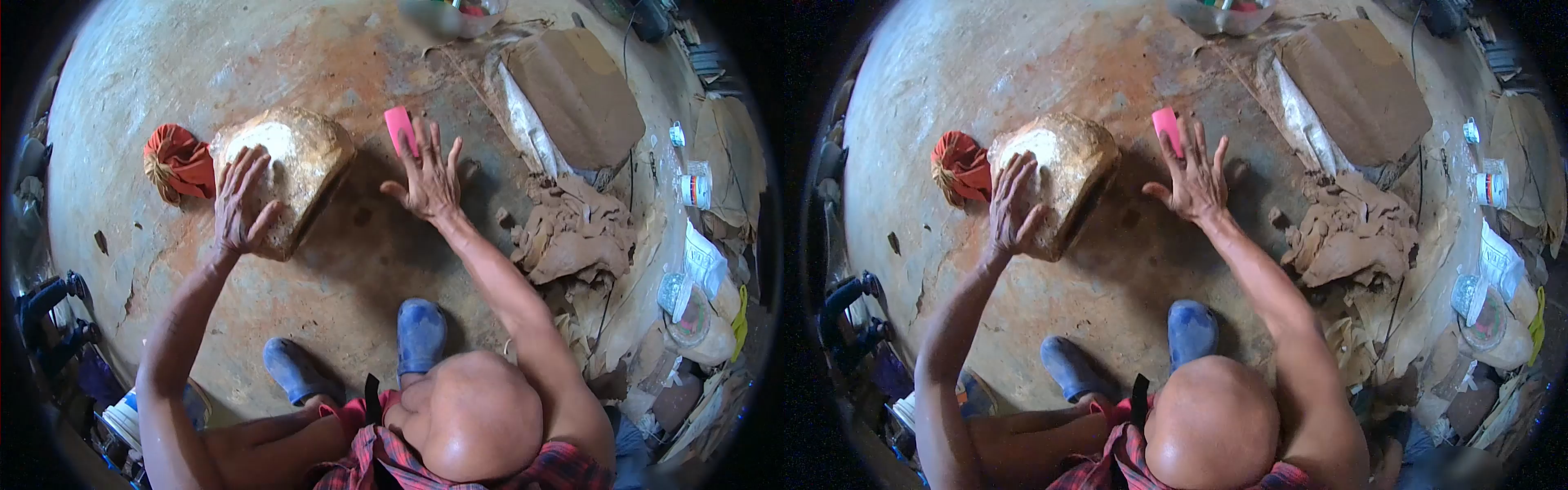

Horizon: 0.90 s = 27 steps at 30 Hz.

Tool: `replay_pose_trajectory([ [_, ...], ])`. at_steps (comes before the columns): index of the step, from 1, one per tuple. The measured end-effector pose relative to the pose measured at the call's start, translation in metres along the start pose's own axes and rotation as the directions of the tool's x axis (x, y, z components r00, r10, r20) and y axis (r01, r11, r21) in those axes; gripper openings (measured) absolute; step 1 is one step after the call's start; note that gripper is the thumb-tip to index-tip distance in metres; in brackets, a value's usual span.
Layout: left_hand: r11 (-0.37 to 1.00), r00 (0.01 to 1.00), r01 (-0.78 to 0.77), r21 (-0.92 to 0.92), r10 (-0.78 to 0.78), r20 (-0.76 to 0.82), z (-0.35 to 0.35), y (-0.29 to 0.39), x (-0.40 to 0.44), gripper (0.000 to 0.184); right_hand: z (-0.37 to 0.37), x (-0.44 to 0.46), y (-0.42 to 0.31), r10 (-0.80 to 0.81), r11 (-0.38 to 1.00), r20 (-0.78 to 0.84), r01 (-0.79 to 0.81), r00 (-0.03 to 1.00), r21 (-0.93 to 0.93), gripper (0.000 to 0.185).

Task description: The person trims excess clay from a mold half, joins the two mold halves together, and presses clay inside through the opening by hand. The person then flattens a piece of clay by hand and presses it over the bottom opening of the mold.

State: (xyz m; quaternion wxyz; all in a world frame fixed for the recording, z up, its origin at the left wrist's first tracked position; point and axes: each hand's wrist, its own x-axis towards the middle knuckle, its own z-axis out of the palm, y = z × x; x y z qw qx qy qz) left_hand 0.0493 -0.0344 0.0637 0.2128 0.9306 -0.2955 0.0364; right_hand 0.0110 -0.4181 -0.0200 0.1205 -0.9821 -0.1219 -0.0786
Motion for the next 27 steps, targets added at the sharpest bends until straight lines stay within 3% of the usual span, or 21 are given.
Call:
replay_pose_trajectory([
  [1,1.0,1.0,0.011,-0.009,-0.011,0.004,-0.002,0.003,-0.001,0.08,-0.003,-0.007,-0.005,-0.001,1.0,0.02,0.0,1.0,0.005,0.109],
  [4,1.0,1.0,-0.005,-0.019,0.005,-0.01,0.0,-0.001,0.001,0.081,-0.037,0.024,-0.009,0.011,0.997,-0.202,0.003,0.979,0.071,0.107],
  [5,0.998,1.0,-0.008,-0.056,0.008,-0.006,-0.001,0.0,0.0,0.081,-0.025,0.015,-0.012,0.029,0.996,-0.174,-0.014,0.984,0.09,0.107],
  [7,1.0,1.0,-0.025,-0.003,0.024,-0.001,-0.003,0.003,0.001,0.081,0.002,0.016,-0.007,-0.012,0.998,-0.066,0.008,0.998,-0.06,0.108],
  [8,1.0,1.0,-0.004,-0.018,0.004,0.001,-0.001,0.003,-0.004,0.081,0.012,0.009,-0.009,-0.009,1.0,0.008,0.009,1.0,-0.009,0.108],
  [9,0.999,1.0,0.019,-0.029,-0.019,0.001,-0.002,0.004,0.002,0.08,0.011,0.019,-0.006,-0.039,0.995,-0.008,0.04,0.999,0.095,0.107],
  [12,0.999,1.0,0.001,-0.043,-0.001,-0.011,0.0,0.003,-0.002,0.082,-0.001,0.023,-0.004,0.038,0.992,-0.06,-0.03,0.998,0.121,0.108],
  [14,0.999,0.999,0.027,-0.033,-0.026,0.019,0.001,-0.001,-0.002,0.084,-0.036,0.029,-0.011,0.048,0.992,-0.198,-0.024,0.979,0.125,0.111],
  [15,0.999,1.0,0.019,-0.033,-0.019,0.004,-0.001,0.004,0.001,0.085,-0.028,0.017,-0.008,0.067,0.988,-0.168,-0.042,0.984,0.146,0.111],
  [17,0.998,1.0,0.021,-0.051,-0.02,0.018,-0.002,0.003,0.001,0.085,-0.006,0.022,0.022,0.047,0.998,-0.133,-0.051,0.99,-0.022,0.11],
  [18,0.999,1.0,0.006,-0.052,-0.006,-0.004,0.0,0.001,0.001,0.085,0.012,0.015,0.027,0.047,0.998,-0.042,-0.049,0.998,-0.05,0.112],
  [19,0.999,1.0,0.011,-0.044,-0.011,-0.006,-0.001,0.002,0.003,0.084,0.011,0.031,0.035,0.035,0.997,-0.074,-0.04,0.997,-0.064,0.112],
  [21,0.999,1.0,0.012,-0.042,-0.012,0.001,-0.001,0.002,0.001,0.085,0.013,0.024,0.036,0.106,0.993,-0.028,-0.104,0.994,0.054,0.115],
  [22,0.999,1.0,0.021,-0.04,-0.021,-0.004,0.0,0.001,0.004,0.085,0.004,0.032,0.032,0.13,0.99,-0.193,-0.117,0.973,0.076,0.114],
  [23,0.999,1.0,0.017,-0.043,-0.017,-0.008,0.0,-0.002,0.006,0.085,-0.007,0.045,0.038,0.119,0.991,-0.188,-0.105,0.975,0.082,0.114],
  [25,0.998,1.0,0.02,-0.051,-0.02,0.001,0.0,0.001,-0.001,0.086,-0.064,0.049,0.026,0.16,0.985,-0.335,-0.125,0.928,0.122,0.114],
  [27,0.998,0.999,0.045,-0.038,-0.044,0.028,-0.004,0.005,0.001,0.085,-0.051,0.047,0.042,0.136,0.988,-0.386,-0.098,0.913,0.116,0.115],
])
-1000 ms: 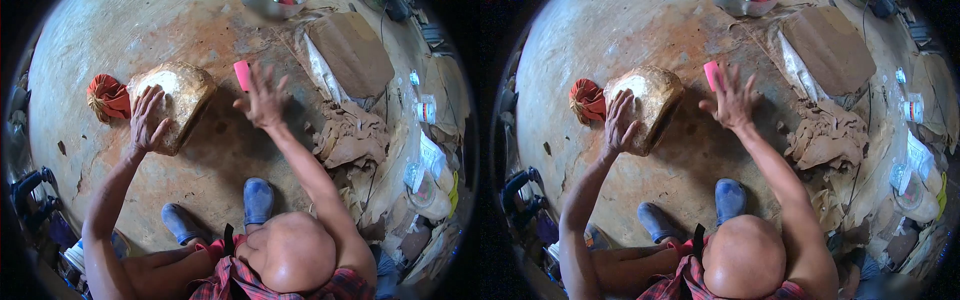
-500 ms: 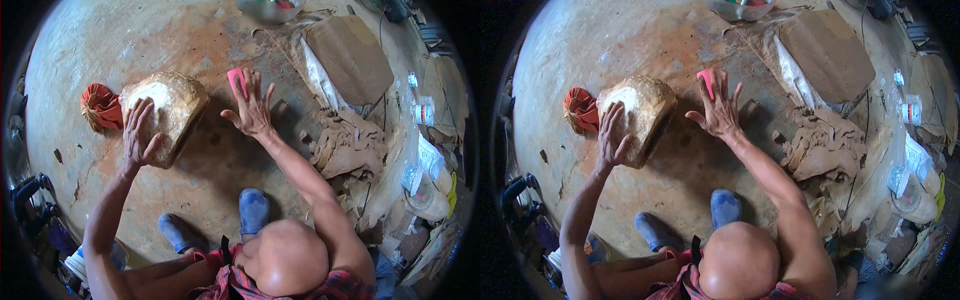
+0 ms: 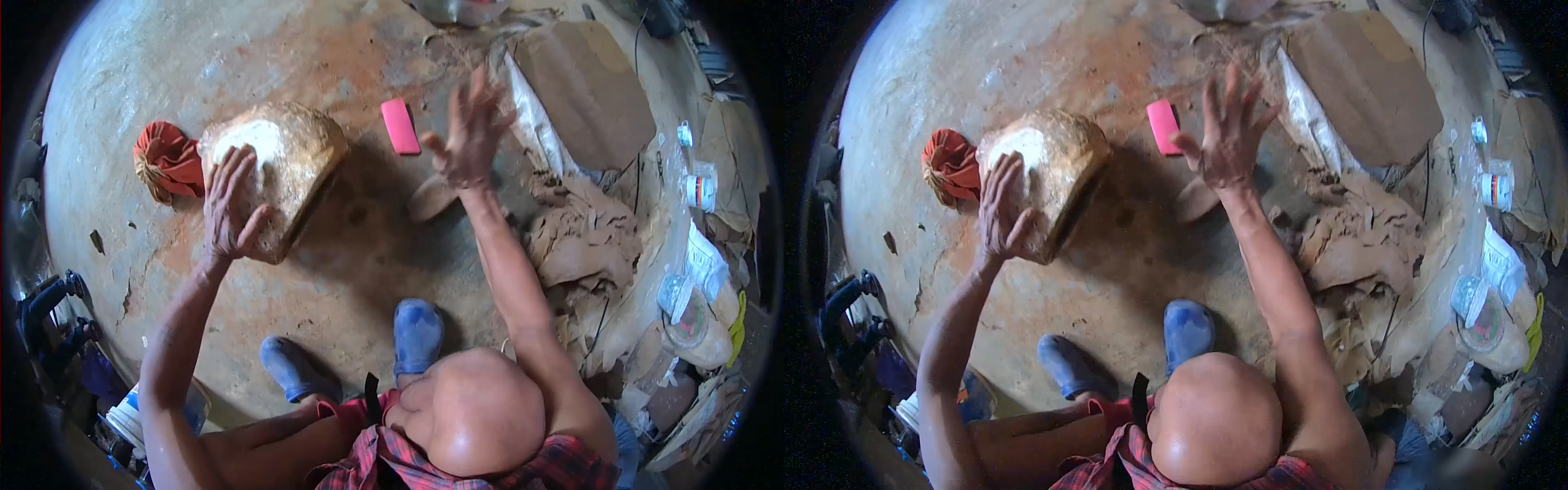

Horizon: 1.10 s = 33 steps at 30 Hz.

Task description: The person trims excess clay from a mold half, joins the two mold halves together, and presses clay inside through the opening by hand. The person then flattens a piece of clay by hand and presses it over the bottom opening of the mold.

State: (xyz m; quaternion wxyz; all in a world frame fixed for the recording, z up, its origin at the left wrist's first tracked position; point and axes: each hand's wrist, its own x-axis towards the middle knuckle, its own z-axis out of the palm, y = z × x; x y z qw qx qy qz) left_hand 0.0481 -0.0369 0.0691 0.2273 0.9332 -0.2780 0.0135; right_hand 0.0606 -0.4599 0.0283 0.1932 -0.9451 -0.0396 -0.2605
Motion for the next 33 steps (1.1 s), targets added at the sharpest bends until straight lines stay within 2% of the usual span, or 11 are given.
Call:
replay_pose_trajectory([
  [2,0.999,0.999,-0.042,-0.006,0.042,-0.025,0.001,-0.003,0.0,0.083,0.047,-0.038,0.033,-0.045,0.966,0.378,0.136,0.925,-0.219,0.116],
  [4,0.999,0.999,-0.034,-0.012,0.033,-0.033,0.002,-0.003,-0.001,0.083,0.043,-0.04,0.034,-0.025,0.984,0.362,0.087,0.932,-0.157,0.114],
  [7,1.0,0.999,-0.027,0.005,0.027,-0.028,0.004,-0.004,-0.001,0.083,0.038,-0.003,0.037,0.014,0.993,0.017,-0.016,1.0,0.118,0.113],
  [10,0.999,0.999,-0.028,-0.016,0.027,-0.034,0.004,-0.004,-0.001,0.082,0.017,0.016,0.023,-0.004,0.998,-0.024,0.002,1.0,-0.066,0.11],
  [12,1.0,0.999,-0.021,-0.009,0.02,-0.031,0.002,-0.003,0.0,0.084,0.055,-0.026,0.044,-0.067,0.961,0.433,0.176,0.899,-0.216,0.11],
  [16,1.0,1.0,0.0,0.007,0.0,-0.019,0.003,-0.003,-0.001,0.084,0.056,-0.009,0.044,0.027,0.999,0.167,-0.031,0.986,0.026,0.11],
  [20,1.0,0.999,-0.02,0.008,0.02,-0.027,-0.001,0.001,0.0,0.081,0.021,0.014,0.037,-0.081,0.995,-0.035,0.078,0.996,-0.066,0.105],
  [22,1.0,0.999,-0.025,-0.015,0.025,-0.044,0.003,-0.004,-0.002,0.082,0.053,-0.032,0.073,0.093,0.968,0.333,-0.007,0.938,-0.253,0.107],
  [25,1.0,0.999,-0.012,-0.006,0.012,-0.03,0.003,-0.004,-0.002,0.082,0.041,-0.029,0.071,0.041,0.994,0.33,-0.005,0.943,-0.111,0.111],
  [28,0.999,1.0,-0.005,-0.043,0.004,-0.021,0.0,0.0,0.0,0.082,-0.004,0.01,0.021,0.135,0.991,0.022,-0.136,0.991,0.017,0.112],
  [33,0.999,0.999,-0.034,0.029,0.035,-0.042,0.004,-0.006,-0.001,0.083,0.045,-0.054,0.05,-0.032,0.984,0.433,0.104,0.901,-0.146,0.107],
])
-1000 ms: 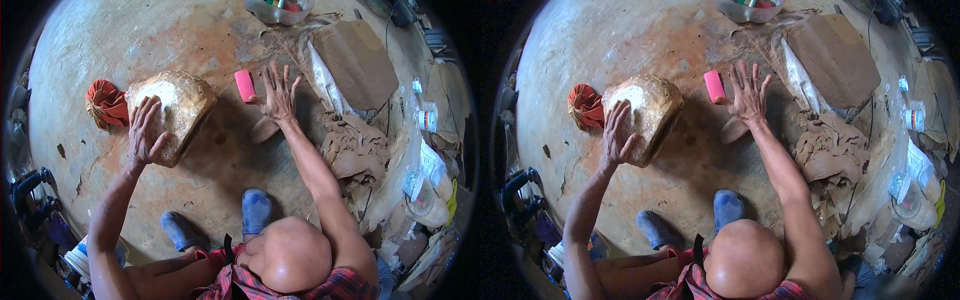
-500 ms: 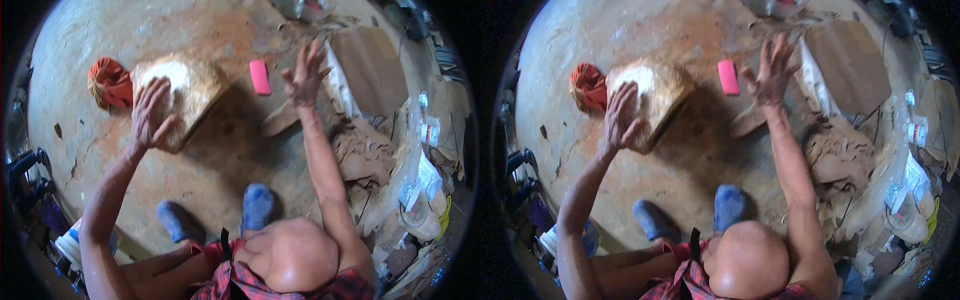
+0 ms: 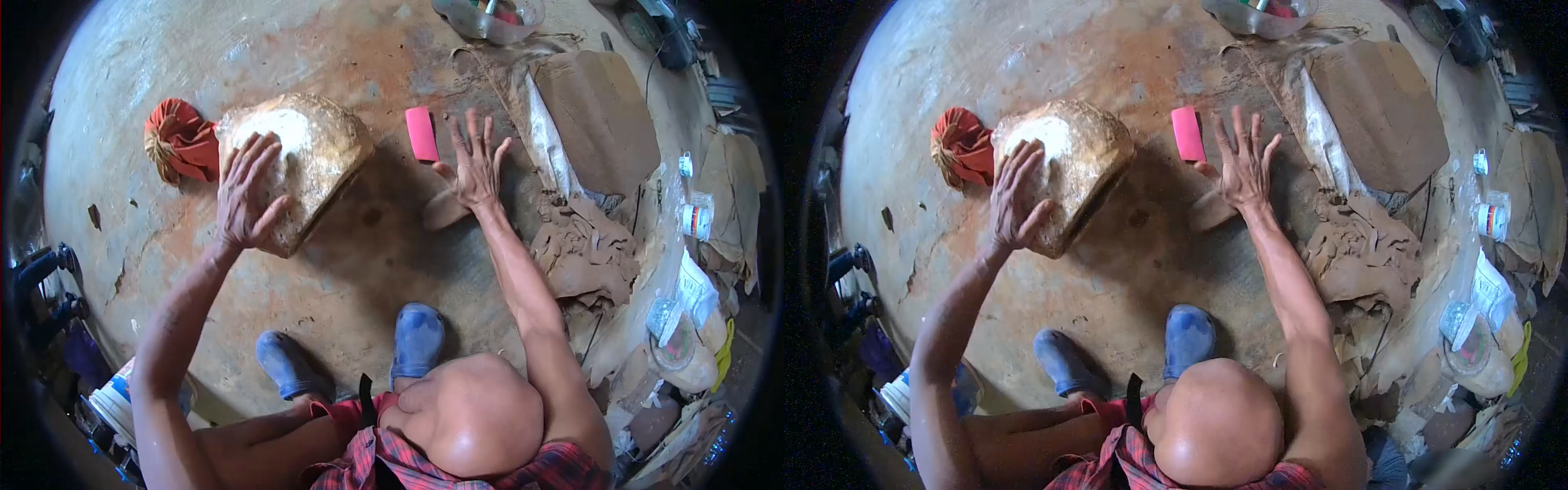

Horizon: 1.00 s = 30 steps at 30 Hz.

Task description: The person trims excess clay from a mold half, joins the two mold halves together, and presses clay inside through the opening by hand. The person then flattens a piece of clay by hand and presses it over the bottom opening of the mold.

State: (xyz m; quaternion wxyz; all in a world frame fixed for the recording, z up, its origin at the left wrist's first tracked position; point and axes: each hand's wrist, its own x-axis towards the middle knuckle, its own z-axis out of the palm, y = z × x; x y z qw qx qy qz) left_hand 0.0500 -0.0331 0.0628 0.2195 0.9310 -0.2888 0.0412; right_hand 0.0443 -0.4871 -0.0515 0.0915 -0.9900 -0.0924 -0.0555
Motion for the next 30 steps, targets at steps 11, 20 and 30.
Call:
replay_pose_trajectory([
  [11,0.999,1.0,0.018,-0.035,-0.018,-0.001,-0.002,0.003,-0.001,0.082,0.007,0.009,-0.048,-0.071,0.983,-0.034,0.076,0.997,0.166,0.117],
  [20,1.0,1.0,0.016,-0.002,-0.016,-0.01,0.0,0.003,-0.004,0.083,0.014,0.022,-0.046,-0.088,0.992,-0.082,0.094,0.993,0.081,0.109],
  [30,0.999,1.0,0.012,-0.032,-0.012,-0.015,-0.002,0.005,0.0,0.081,-0.017,-0.02,-0.086,-0.099,0.987,-0.048,0.104,0.994,0.12,0.115],
])
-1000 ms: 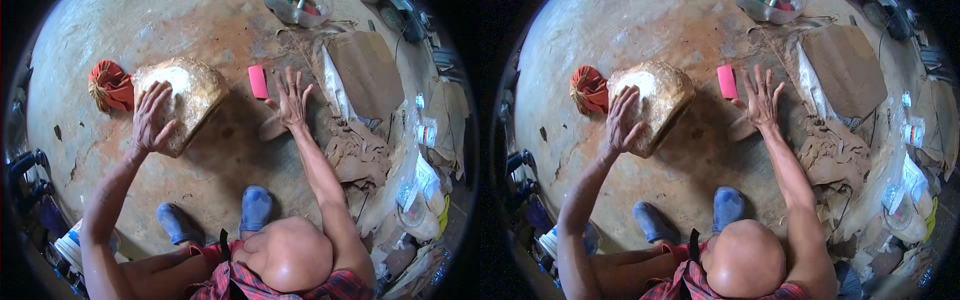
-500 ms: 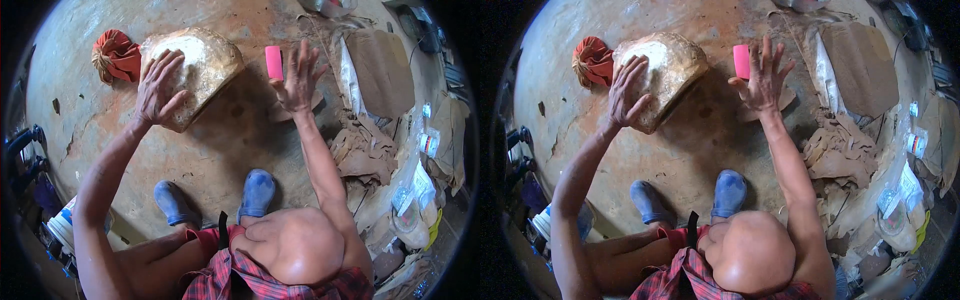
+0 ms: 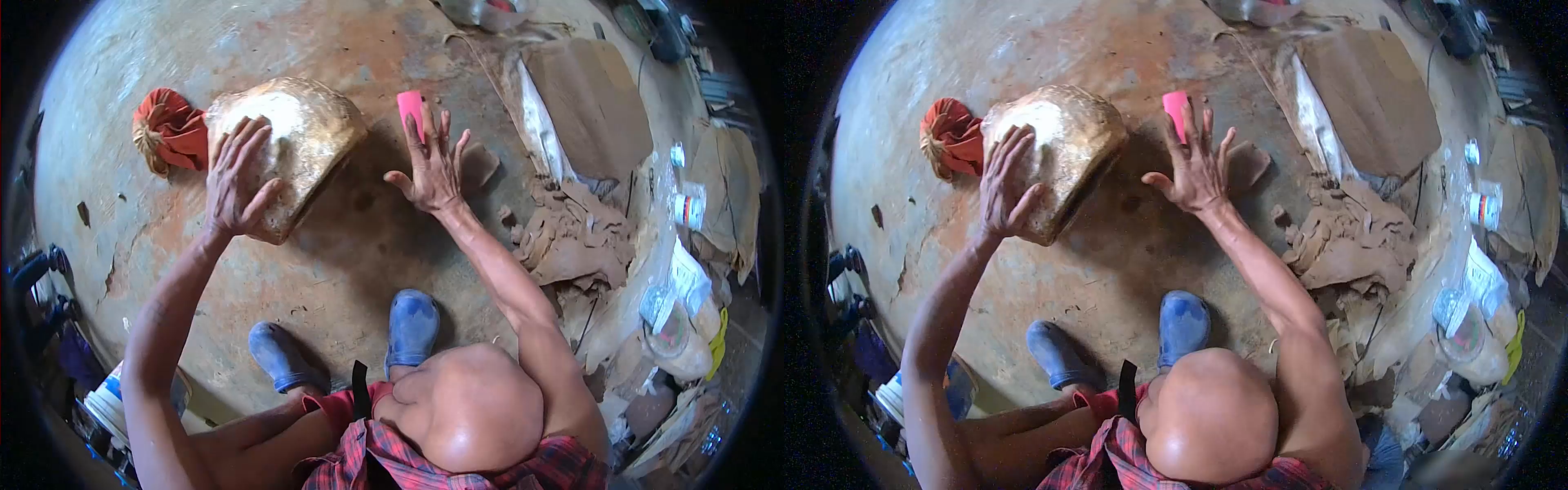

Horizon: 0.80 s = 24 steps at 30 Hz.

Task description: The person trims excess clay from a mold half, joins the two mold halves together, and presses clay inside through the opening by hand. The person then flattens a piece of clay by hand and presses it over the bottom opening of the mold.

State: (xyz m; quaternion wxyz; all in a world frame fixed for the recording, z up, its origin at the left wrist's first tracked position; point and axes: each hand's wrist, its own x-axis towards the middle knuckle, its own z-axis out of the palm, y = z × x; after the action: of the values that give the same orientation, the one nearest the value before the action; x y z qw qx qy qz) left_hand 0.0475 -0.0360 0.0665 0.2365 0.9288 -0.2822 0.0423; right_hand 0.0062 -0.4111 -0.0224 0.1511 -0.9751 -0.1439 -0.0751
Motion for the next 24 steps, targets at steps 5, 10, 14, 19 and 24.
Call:
replay_pose_trajectory([
  [5,0.999,1.0,-0.014,-0.035,0.014,-0.008,0.002,-0.005,-0.001,0.081,0.018,-0.018,-0.009,0.027,0.997,-0.036,-0.024,0.999,0.079,0.116],
  [10,1.0,1.0,-0.008,0.013,0.008,0.004,0.002,-0.004,0.004,0.082,-0.012,0.0,-0.027,0.075,0.993,-0.152,-0.059,0.986,0.107,0.113],
  [14,1.0,1.0,-0.016,-0.017,0.016,0.006,0.002,-0.002,0.002,0.083,0.01,-0.007,0.012,0.221,0.974,-0.063,-0.224,0.973,-0.043,0.11],
  [19,1.0,1.0,0.012,0.005,-0.012,0.021,0.001,0.0,-0.001,0.085,-0.018,0.007,0.005,0.263,0.965,-0.181,-0.258,0.948,0.05,0.104],
  [24,1.0,1.0,-0.013,-0.017,0.013,0.017,0.003,-0.003,0.0,0.083,0.01,0.005,0.053,0.265,0.951,-0.1,-0.277,0.959,-0.139,0.104],
])
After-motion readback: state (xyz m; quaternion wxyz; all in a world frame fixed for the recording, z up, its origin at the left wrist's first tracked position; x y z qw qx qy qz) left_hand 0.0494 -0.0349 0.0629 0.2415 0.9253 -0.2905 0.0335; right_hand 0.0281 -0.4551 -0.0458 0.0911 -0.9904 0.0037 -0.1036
